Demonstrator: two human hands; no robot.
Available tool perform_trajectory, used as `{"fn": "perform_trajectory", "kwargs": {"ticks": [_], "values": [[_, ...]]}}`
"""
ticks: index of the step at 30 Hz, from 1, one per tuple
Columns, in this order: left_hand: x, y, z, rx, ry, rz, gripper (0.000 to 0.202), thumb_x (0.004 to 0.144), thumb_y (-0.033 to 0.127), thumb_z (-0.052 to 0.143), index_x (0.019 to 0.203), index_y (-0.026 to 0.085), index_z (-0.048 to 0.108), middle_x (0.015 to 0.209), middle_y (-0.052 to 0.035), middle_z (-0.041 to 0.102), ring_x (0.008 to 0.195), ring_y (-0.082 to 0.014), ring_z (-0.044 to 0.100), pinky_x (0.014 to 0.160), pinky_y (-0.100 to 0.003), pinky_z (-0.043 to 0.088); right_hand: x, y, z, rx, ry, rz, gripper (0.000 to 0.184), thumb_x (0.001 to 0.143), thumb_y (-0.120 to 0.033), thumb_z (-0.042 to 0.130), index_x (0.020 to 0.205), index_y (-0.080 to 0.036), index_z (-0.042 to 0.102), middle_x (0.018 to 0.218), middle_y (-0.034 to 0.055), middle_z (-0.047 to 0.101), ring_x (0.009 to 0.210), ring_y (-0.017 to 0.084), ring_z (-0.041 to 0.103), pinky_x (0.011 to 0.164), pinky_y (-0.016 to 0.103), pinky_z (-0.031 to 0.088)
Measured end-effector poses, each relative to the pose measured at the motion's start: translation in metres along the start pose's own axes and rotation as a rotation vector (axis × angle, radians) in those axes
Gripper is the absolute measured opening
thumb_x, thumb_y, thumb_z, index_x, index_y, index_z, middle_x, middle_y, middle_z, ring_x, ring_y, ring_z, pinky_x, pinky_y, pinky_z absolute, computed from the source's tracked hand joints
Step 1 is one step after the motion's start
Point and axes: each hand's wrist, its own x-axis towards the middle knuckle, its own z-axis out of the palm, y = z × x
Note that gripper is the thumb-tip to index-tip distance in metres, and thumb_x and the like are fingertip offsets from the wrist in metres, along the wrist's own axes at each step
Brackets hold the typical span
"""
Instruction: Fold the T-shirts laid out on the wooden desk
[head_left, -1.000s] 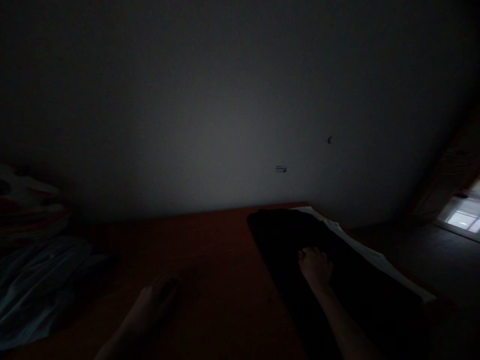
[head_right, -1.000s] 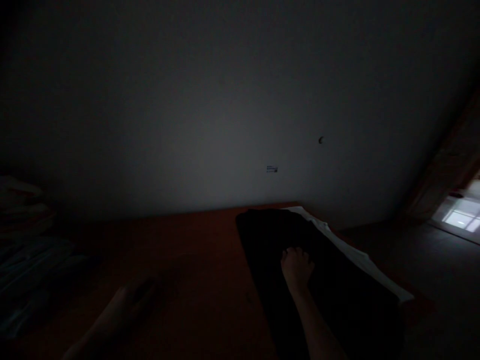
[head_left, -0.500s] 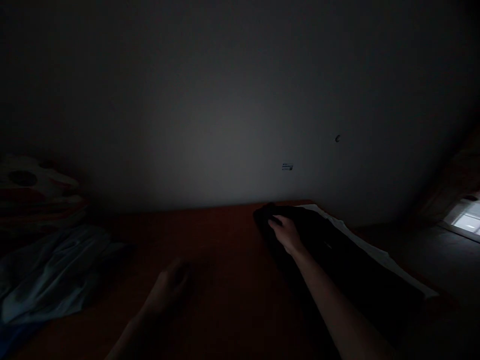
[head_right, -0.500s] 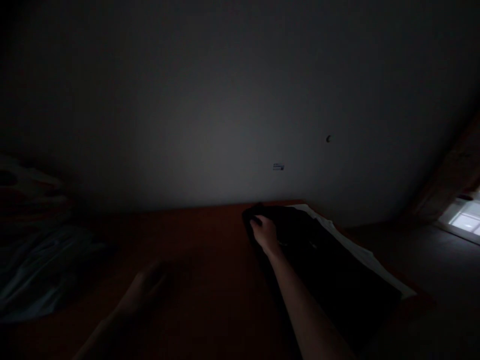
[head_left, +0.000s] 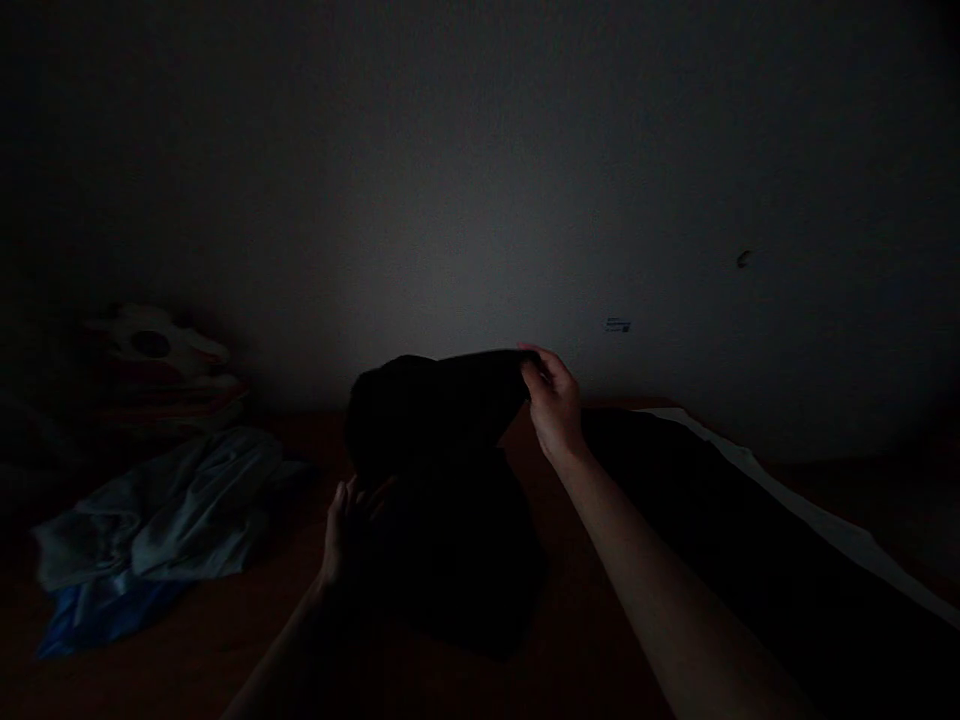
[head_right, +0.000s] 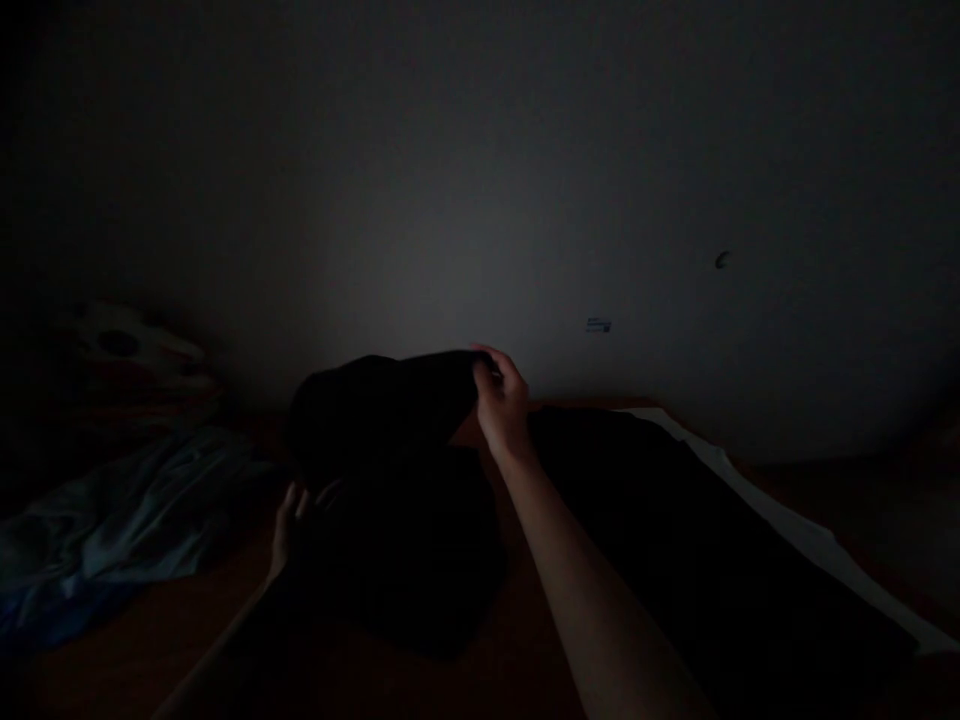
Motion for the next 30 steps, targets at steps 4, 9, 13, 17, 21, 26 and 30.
{"fn": "perform_trajectory", "kwargs": {"ticks": [4, 9, 13, 17, 21, 26, 30], "values": [[-0.008, 0.002, -0.001, 0.08, -0.112, 0.091, 0.086, 0.086, 0.072, 0.052, 0.157, 0.028, 0.032, 0.157, -0.0099, 0.047, 0.144, -0.034, 0.044, 0.117, -0.052, 0.039, -0.07, 0.081, -0.029, -0.341, -0.147, 0.203, 0.035, 0.086, -0.051, 0.057, 0.106, -0.025, 0.07, 0.111, 0.0099, 0.073, 0.113, 0.029, 0.065, 0.105, 0.05, 0.044], [-0.016, -0.002, 0.007, 0.597, -0.388, 0.314, 0.118, 0.067, 0.069, 0.078, 0.161, 0.026, 0.022, 0.162, -0.0163, 0.037, 0.147, -0.0398, 0.036, 0.119, -0.059, 0.032, -0.145, 0.118, -0.028, -0.64, -0.418, 0.237, 0.068, 0.064, -0.053, 0.081, 0.124, -0.024, 0.065, 0.122, 0.0156, 0.069, 0.115, 0.038, 0.063, 0.099, 0.057, 0.047], [-0.017, -0.012, 0.013, 0.795, -0.322, 0.361, 0.139, 0.056, 0.069, 0.085, 0.163, 0.023, 0.01, 0.164, -0.02, 0.029, 0.15, -0.0441, 0.027, 0.12, -0.065, 0.028, -0.16, 0.113, -0.011, -0.552, -0.361, 0.339, 0.053, 0.078, -0.053, 0.065, 0.12, -0.021, 0.064, 0.117, 0.0137, 0.072, 0.114, 0.034, 0.066, 0.1, 0.053, 0.049], [-0.017, -0.016, 0.013, 0.788, -0.308, 0.339, 0.154, 0.046, 0.067, 0.089, 0.163, 0.022, -0.001, 0.166, -0.021, 0.024, 0.151, -0.0441, 0.025, 0.12, -0.062, 0.029, -0.166, 0.086, -0.001, -0.274, -0.518, 0.631, 0.065, 0.078, -0.066, 0.064, 0.125, -0.021, 0.063, 0.123, 0.0121, 0.072, 0.118, 0.031, 0.067, 0.1, 0.044, 0.052], [-0.016, -0.014, 0.01, 0.84, -0.396, 0.259, 0.125, 0.06, 0.046, 0.086, 0.161, 0.021, 0.017, 0.161, -0.0196, 0.036, 0.148, -0.0408, 0.033, 0.12, -0.058, 0.031, -0.173, 0.068, 0.002, -0.124, -0.621, 0.717, 0.067, 0.075, -0.069, 0.068, 0.123, -0.023, 0.068, 0.124, 0.0096, 0.073, 0.119, 0.031, 0.066, 0.101, 0.043, 0.051], [-0.016, -0.011, 0.014, 0.876, -0.356, 0.219, 0.073, 0.067, 0.021, 0.072, 0.137, 0.023, 0.054, 0.141, -0.017, 0.056, 0.131, -0.039, 0.053, 0.112, -0.055, 0.042, -0.167, 0.095, -0.008, -0.197, -0.279, 0.607, 0.061, 0.072, -0.078, 0.06, 0.097, -0.025, 0.074, 0.111, 0.0131, 0.076, 0.115, 0.035, 0.065, 0.101, 0.047, 0.048], [-0.02, -0.007, 0.013, 0.658, -0.18, 0.22, 0.069, 0.063, 0.01, 0.065, 0.13, 0.024, 0.055, 0.132, -0.0138, 0.059, 0.114, -0.0302, 0.063, 0.1, -0.045, 0.052, -0.161, 0.129, -0.026, -0.2, -0.043, 0.585, 0.061, 0.073, -0.078, 0.055, 0.097, -0.023, 0.069, 0.112, 0.0131, 0.072, 0.112, 0.034, 0.064, 0.098, 0.048, 0.048]]}}
